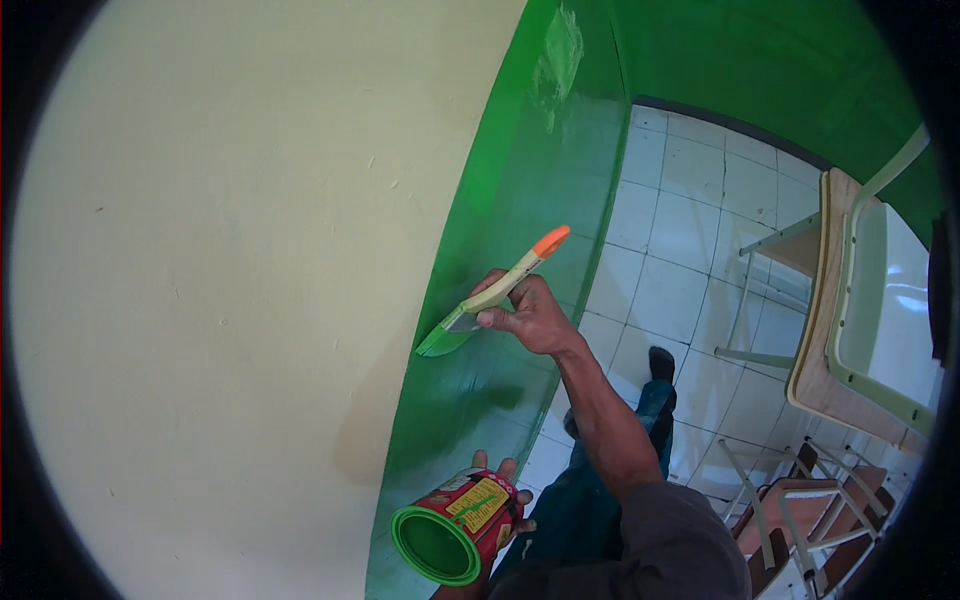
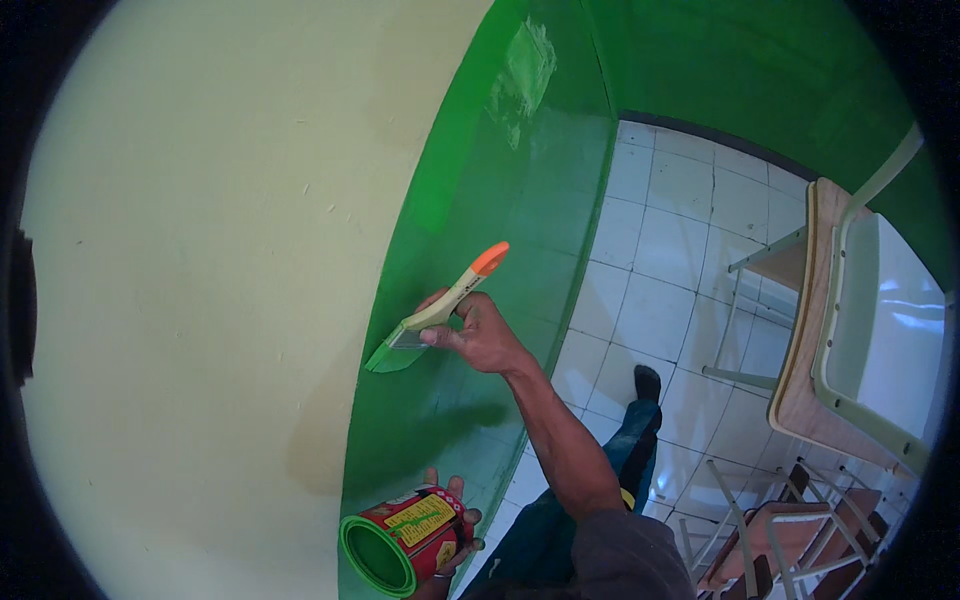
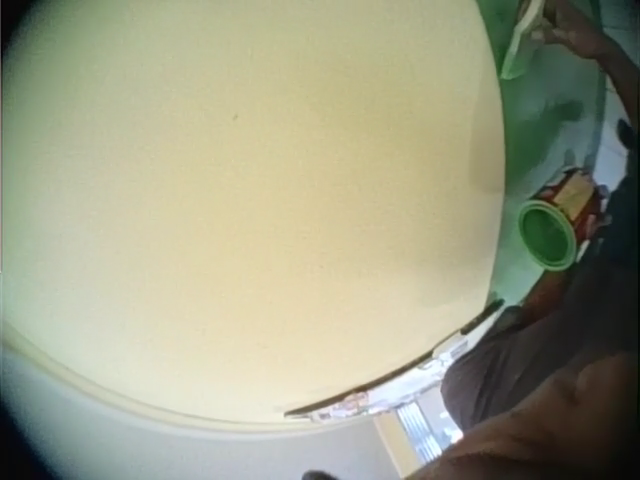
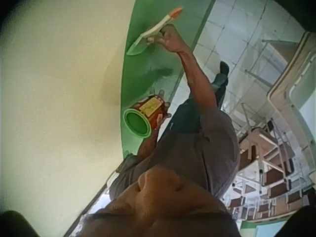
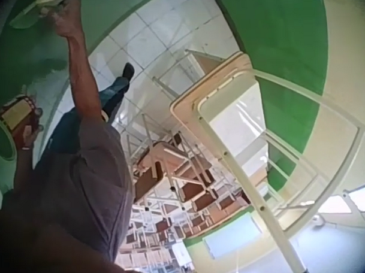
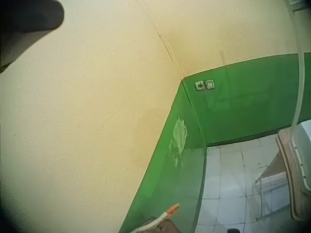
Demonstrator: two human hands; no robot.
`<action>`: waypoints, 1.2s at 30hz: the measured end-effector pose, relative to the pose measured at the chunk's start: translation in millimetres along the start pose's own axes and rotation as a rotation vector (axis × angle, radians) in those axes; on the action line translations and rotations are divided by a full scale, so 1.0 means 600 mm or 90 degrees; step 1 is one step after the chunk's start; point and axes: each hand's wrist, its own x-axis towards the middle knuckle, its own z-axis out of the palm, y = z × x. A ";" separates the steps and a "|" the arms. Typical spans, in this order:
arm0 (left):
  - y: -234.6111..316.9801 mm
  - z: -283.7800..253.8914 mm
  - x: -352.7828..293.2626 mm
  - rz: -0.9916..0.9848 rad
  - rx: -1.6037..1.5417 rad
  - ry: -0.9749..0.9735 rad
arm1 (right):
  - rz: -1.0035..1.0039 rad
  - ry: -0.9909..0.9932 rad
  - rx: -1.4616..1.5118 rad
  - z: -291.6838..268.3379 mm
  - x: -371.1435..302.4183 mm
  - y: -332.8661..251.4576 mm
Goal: Apply green paint to a wall using a brush.
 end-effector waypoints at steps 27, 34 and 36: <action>-0.007 0.019 0.010 -0.012 0.020 -0.010 | -0.039 0.058 -0.009 -0.025 0.037 -0.013; -0.003 0.015 0.013 -0.023 0.041 -0.021 | -0.103 0.083 -0.029 -0.039 0.054 -0.010; -0.007 0.019 0.016 -0.036 0.075 -0.041 | -0.110 0.084 -0.032 -0.043 0.059 -0.018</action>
